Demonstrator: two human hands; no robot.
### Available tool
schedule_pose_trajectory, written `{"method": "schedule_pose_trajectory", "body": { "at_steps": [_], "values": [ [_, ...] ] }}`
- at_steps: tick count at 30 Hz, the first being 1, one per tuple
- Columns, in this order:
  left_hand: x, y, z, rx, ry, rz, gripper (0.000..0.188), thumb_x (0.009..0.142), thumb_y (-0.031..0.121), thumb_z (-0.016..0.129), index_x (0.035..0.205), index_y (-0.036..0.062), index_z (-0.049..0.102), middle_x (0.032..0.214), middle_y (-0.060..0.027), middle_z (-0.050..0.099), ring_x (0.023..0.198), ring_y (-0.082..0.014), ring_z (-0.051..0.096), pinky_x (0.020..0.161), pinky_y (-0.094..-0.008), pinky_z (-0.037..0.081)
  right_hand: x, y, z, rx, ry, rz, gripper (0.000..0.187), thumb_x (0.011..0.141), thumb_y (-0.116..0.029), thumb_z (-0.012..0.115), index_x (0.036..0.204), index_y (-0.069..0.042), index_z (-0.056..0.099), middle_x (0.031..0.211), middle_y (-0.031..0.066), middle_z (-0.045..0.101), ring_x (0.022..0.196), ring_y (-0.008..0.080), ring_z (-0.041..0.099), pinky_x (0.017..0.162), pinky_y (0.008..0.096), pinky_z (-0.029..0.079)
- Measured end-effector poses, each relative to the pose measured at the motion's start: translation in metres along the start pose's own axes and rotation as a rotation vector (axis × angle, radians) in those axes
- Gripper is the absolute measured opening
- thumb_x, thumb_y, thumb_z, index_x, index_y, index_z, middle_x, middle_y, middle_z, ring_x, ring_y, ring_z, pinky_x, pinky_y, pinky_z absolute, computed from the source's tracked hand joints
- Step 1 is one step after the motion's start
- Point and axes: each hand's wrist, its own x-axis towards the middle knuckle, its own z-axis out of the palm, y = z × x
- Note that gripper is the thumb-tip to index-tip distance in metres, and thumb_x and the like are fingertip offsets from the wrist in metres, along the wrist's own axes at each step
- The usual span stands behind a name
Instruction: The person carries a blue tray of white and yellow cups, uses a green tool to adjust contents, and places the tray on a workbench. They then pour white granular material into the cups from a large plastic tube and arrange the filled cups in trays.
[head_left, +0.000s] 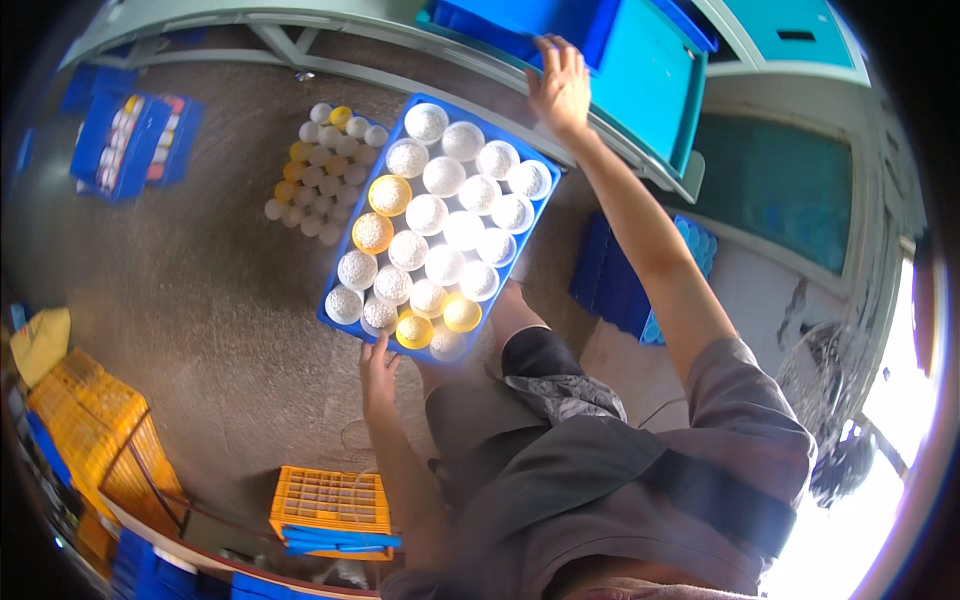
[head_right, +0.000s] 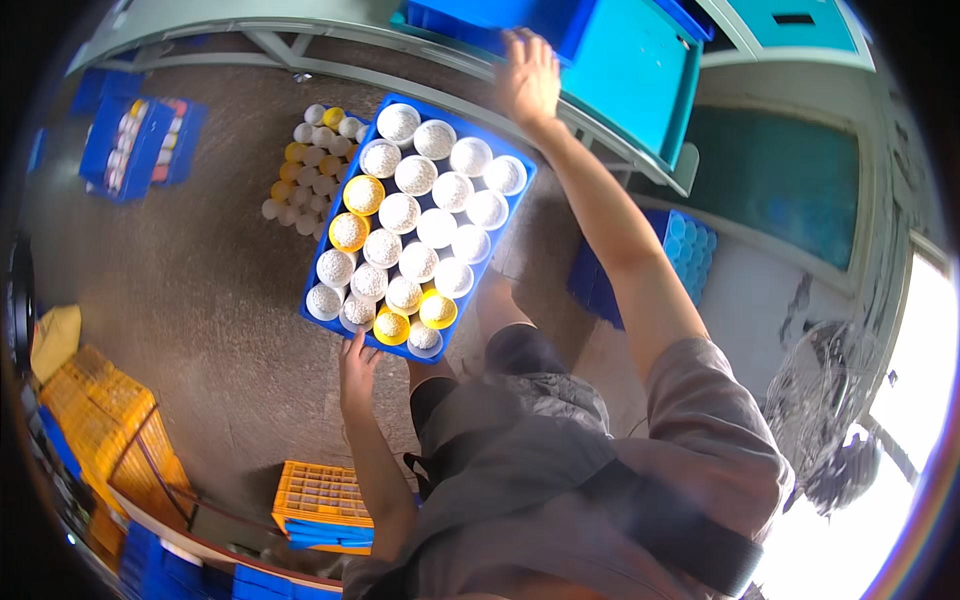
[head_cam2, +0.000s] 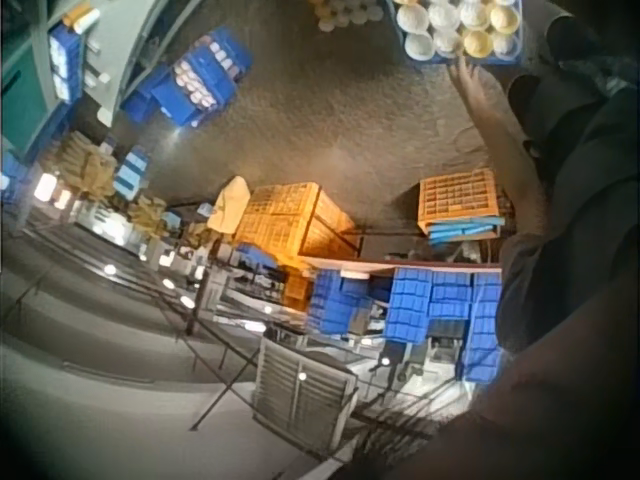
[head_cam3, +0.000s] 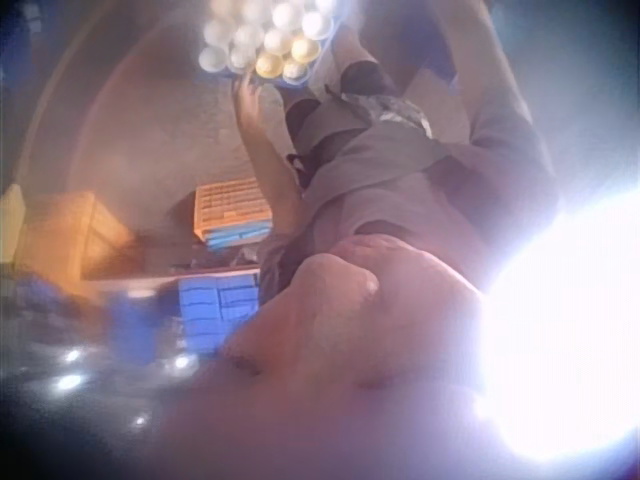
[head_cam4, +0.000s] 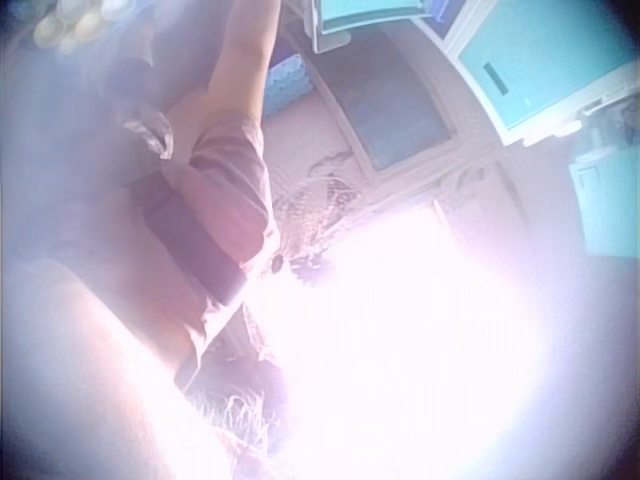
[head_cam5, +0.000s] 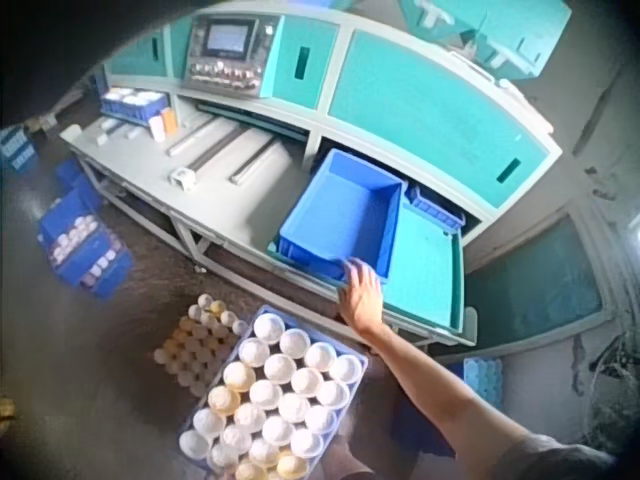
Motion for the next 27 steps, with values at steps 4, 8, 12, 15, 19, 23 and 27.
{"method": "schedule_pose_trajectory", "body": {
  "at_steps": [4, 8, 12, 15, 19, 23, 27],
  "values": [
    [-0.045, -0.053, -0.018, -0.087, 0.339, 0.171, 0.063, 0.098, 0.027, 0.066, 0.149, -0.0012, 0.042, 0.137, -0.0151, 0.053, 0.125, -0.0288, 0.054, 0.101, -0.0435, 0.049, 0.050, 0.042, 0.033, -0.065, -0.648, 0.222, 0.054, 0.091, -0.040, 0.071, 0.134, -0.015, 0.052, 0.113, 0.0215, 0.070, 0.105, 0.0384, 0.068, 0.080, 0.0523, 0.055],
    [-0.108, -0.143, -0.067, 0.064, 0.523, -0.043, 0.058, 0.100, 0.029, 0.063, 0.148, 0.0008, 0.045, 0.124, -0.0137, 0.056, 0.113, -0.0259, 0.058, 0.094, -0.0380, 0.052, 0.072, 0.067, 0.022, -0.132, -0.671, 0.055, 0.045, 0.088, -0.052, 0.069, 0.110, -0.014, 0.070, 0.109, 0.0161, 0.072, 0.102, 0.0386, 0.068, 0.082, 0.0517, 0.055],
    [-0.184, -0.271, -0.136, -0.156, 0.665, -0.190, 0.031, 0.100, 0.027, 0.062, 0.119, 0.0033, 0.063, 0.091, -0.0071, 0.061, 0.074, -0.0161, 0.058, 0.065, -0.0333, 0.051, 0.101, 0.067, -0.070, 0.091, -0.503, 0.023, 0.055, 0.081, -0.051, 0.075, 0.121, -0.013, 0.071, 0.113, 0.0149, 0.073, 0.098, 0.0361, 0.072, 0.082, 0.0475, 0.057],
    [-0.226, -0.376, -0.181, -0.425, 0.685, -0.203, 0.021, 0.100, 0.027, 0.056, 0.086, 0.0115, 0.060, 0.068, -0.0020, 0.053, 0.057, -0.0119, 0.049, 0.051, -0.0291, 0.039, 0.085, 0.022, -0.145, -0.191, -0.387, -0.229, 0.059, 0.081, -0.044, 0.077, 0.128, -0.009, 0.066, 0.112, 0.0183, 0.072, 0.099, 0.0379, 0.070, 0.082, 0.0491, 0.055],
    [-0.246, -0.477, -0.253, -0.554, 0.633, -0.541, 0.016, 0.095, 0.023, 0.067, 0.102, 0.0089, 0.064, 0.073, -0.0077, 0.058, 0.063, -0.0208, 0.058, 0.051, -0.0400, 0.046, -0.015, -0.117, -0.244, -0.219, -0.364, -0.308, 0.050, 0.084, -0.034, 0.078, 0.126, -0.009, 0.067, 0.106, 0.0185, 0.074, 0.091, 0.0384, 0.071, 0.074, 0.0486, 0.056],
    [-0.251, -0.527, -0.352, -0.682, 0.698, -0.484, 0.045, 0.093, 0.024, 0.071, 0.131, 0.0046, 0.057, 0.108, -0.0143, 0.063, 0.094, -0.0286, 0.064, 0.073, -0.0474, 0.056, -0.107, -0.305, -0.340, -0.109, -0.298, -0.346, 0.045, 0.081, -0.030, 0.081, 0.122, -0.013, 0.071, 0.099, 0.0166, 0.075, 0.078, 0.0385, 0.073, 0.064, 0.0470, 0.056],
    [-0.262, -0.511, -0.499, -0.812, 0.780, -0.252, 0.049, 0.095, 0.024, 0.069, 0.137, 0.0053, 0.055, 0.131, -0.0134, 0.059, 0.113, -0.0297, 0.060, 0.089, -0.0459, 0.055, -0.169, -0.496, -0.398, 0.063, -0.360, -0.487, 0.045, 0.077, -0.026, 0.084, 0.116, -0.010, 0.072, 0.090, 0.0195, 0.074, 0.077, 0.0403, 0.072, 0.064, 0.0468, 0.056]
  ]
}}
